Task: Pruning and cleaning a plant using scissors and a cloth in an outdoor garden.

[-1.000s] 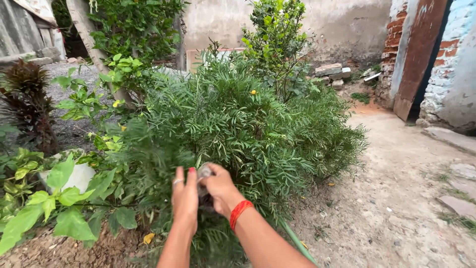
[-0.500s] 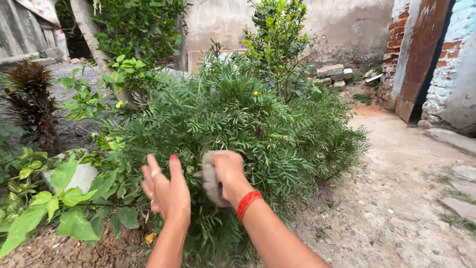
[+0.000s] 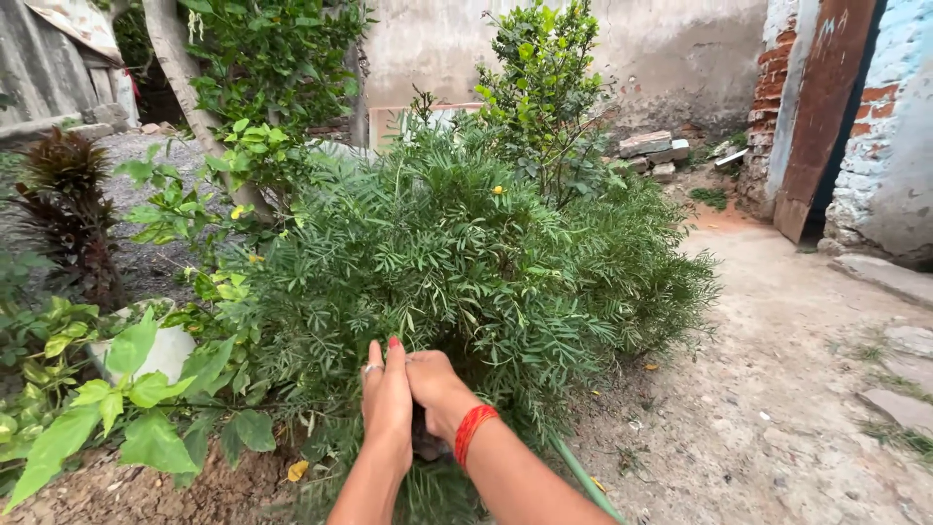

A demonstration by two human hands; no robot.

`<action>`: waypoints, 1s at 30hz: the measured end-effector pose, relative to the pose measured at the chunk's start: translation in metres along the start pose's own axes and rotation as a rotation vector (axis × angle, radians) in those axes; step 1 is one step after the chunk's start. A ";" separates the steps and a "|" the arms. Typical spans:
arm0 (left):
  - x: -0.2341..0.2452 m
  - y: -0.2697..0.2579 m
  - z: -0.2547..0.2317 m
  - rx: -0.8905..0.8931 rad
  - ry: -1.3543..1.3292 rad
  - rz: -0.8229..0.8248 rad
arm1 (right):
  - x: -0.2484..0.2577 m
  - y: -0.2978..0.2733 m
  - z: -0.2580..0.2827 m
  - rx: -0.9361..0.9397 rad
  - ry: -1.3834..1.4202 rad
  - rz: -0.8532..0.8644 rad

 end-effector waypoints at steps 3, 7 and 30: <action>-0.002 0.015 -0.008 -0.122 -0.244 0.092 | 0.004 0.012 0.013 -0.031 0.050 0.020; 0.015 0.008 -0.040 -0.278 -0.234 -0.002 | 0.000 -0.004 0.054 -0.031 0.217 0.101; -0.007 -0.018 -0.034 0.039 -0.413 0.111 | 0.000 0.014 0.009 -0.138 0.190 0.075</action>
Point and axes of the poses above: each hand's wrist, its own y-axis towards the middle knuckle, its own x-axis out of the back of the hand, z = x × y, the point moved 6 cm from there along y, towards the middle knuckle, and after that the axes turned 4 degrees about z, right-handed, at the moved point
